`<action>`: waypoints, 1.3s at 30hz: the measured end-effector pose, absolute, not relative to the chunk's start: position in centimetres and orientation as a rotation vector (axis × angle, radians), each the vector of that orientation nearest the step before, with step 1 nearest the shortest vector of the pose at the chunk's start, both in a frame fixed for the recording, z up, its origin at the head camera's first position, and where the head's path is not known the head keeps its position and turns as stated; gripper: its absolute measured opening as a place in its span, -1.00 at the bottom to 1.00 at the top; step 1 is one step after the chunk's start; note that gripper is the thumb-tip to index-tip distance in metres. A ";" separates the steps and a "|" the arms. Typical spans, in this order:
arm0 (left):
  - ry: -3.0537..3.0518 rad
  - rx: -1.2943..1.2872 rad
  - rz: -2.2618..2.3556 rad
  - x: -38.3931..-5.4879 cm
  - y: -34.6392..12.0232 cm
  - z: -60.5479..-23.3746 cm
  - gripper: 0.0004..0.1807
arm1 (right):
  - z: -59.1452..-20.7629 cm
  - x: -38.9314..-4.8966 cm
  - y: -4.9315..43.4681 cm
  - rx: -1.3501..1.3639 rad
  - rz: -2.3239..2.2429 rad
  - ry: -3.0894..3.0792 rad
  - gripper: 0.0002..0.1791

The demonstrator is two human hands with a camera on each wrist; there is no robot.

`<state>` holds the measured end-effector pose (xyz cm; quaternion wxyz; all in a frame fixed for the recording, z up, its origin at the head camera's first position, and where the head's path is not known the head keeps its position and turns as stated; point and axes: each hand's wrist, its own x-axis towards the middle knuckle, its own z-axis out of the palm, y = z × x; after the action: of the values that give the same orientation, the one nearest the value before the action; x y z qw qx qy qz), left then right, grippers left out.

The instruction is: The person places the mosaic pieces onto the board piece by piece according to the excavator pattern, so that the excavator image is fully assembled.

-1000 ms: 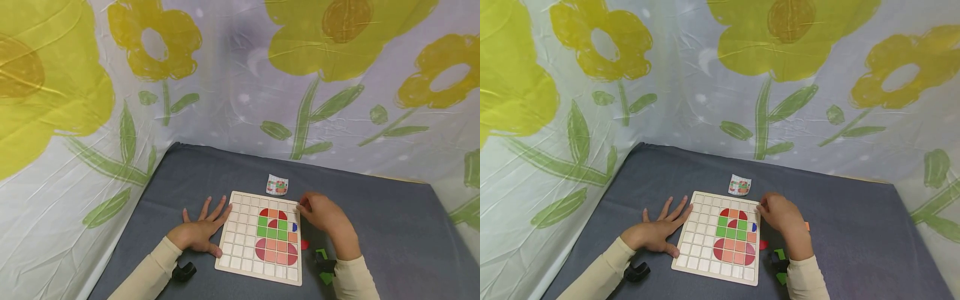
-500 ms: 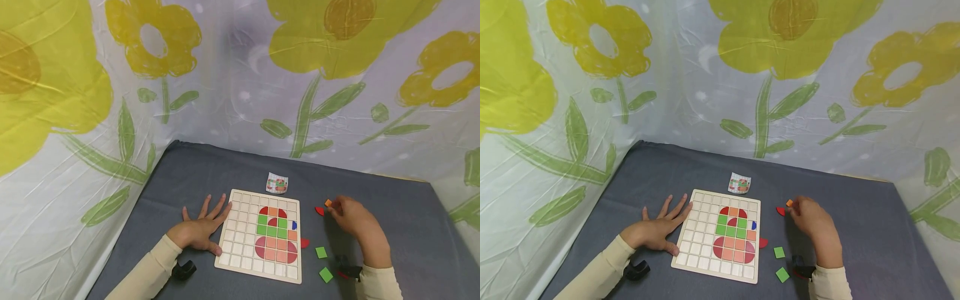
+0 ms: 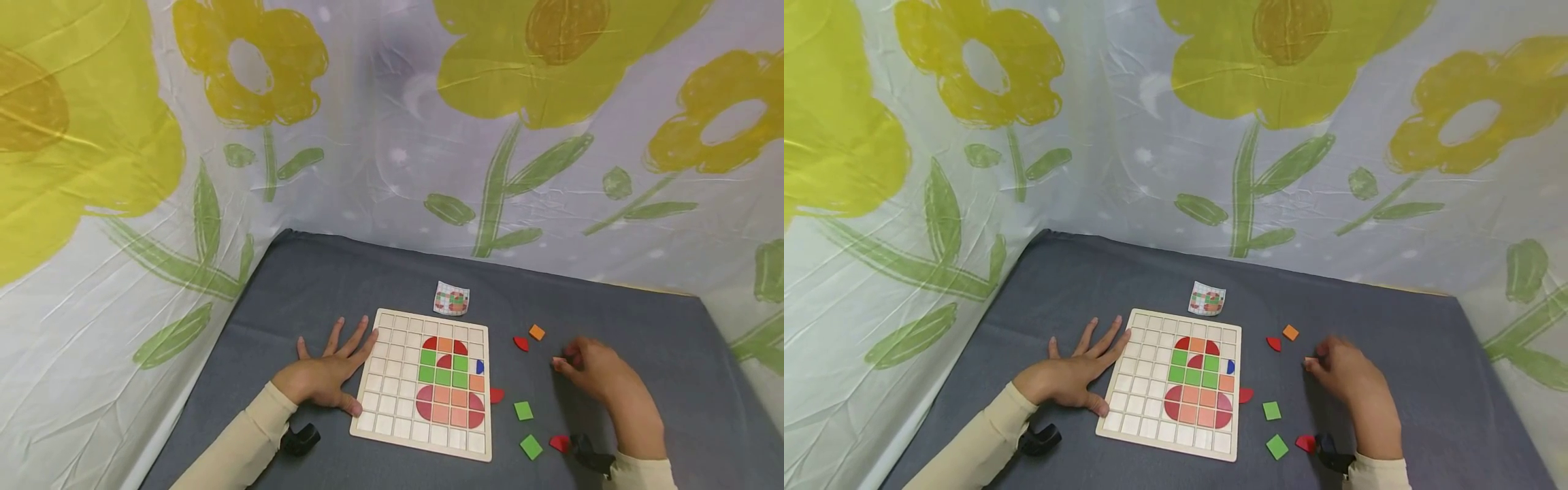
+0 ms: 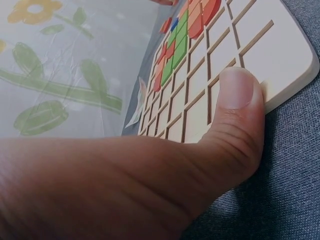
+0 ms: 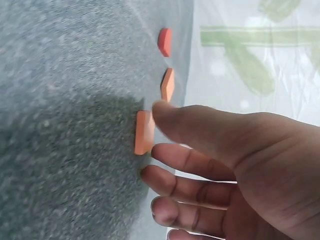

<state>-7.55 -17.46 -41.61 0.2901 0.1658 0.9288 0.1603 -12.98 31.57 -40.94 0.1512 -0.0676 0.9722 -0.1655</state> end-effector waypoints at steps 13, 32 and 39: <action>2.472 0.439 0.434 -7.6 -17.4 -41.7 0.47 | -41.3 -12.2 30.9 -0.167 -0.510 2.804 -0.59; 2.478 0.447 0.447 -7.5 -17.4 -41.5 0.47 | -40.6 -12.7 27.3 -0.324 -0.480 2.791 -0.82; 2.477 0.443 0.452 -7.4 -17.5 -41.4 0.47 | -39.8 -12.6 24.4 -0.437 -0.507 2.839 -0.82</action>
<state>-7.43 -17.47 -41.44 0.2884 0.1659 0.9277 0.1694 -12.60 24.39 -39.80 0.1121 -0.1490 0.9672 -0.1727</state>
